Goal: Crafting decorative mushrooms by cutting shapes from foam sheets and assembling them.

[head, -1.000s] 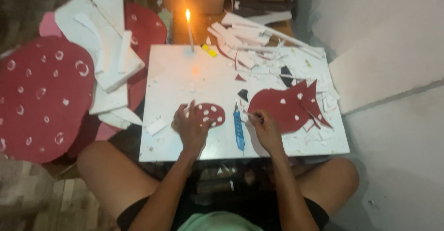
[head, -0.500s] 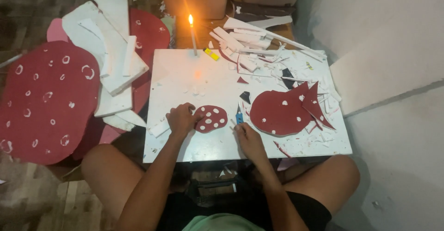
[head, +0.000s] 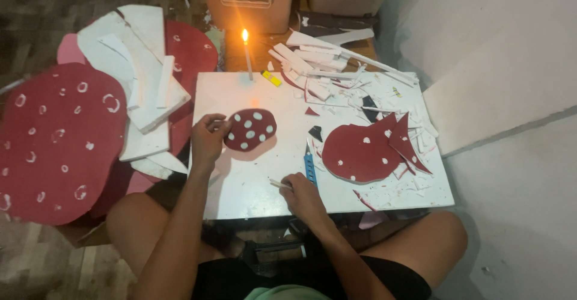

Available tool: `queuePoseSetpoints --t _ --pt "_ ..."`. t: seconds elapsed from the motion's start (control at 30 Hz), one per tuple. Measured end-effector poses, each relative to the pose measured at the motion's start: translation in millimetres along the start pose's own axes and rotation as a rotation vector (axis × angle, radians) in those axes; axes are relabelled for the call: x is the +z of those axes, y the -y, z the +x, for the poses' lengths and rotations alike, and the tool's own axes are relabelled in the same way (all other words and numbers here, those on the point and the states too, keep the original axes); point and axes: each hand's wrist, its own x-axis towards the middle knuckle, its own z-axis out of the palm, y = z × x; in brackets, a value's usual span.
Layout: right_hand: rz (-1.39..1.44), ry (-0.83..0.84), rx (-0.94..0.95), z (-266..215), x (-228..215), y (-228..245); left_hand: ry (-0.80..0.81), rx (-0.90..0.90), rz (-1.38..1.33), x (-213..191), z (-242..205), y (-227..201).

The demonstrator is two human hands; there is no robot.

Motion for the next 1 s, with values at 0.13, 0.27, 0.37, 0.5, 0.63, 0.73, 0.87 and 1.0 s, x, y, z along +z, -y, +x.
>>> queuePoseSetpoints --t 0.13,0.27,0.37,0.5,0.63,0.73,0.87,1.0 --pt "-0.155 0.014 -0.003 12 -10 38 -0.029 0.042 0.023 -9 6 -12" --pt "0.523 -0.215 0.146 34 -24 46 0.022 0.026 0.003 -5 -8 -23" --pt "0.927 -0.231 0.078 58 -25 23 0.096 -0.028 -0.063 6 -18 -18" --pt "1.491 -0.006 0.163 90 -22 -13 0.203 -0.217 -0.374 18 -21 -4" --pt "1.701 0.046 0.298 86 -13 -23 0.278 -0.36 -0.656 34 -13 36" --pt "1.77 0.033 0.366 87 -14 -39 0.209 -0.372 -0.616 31 -24 23" --pt "1.491 -0.081 0.336 85 -24 -61 0.278 0.38 0.42 12 -59 -27" --pt "1.503 -0.039 0.331 89 -17 -53 0.307 1.05 0.971 12 -65 -22"
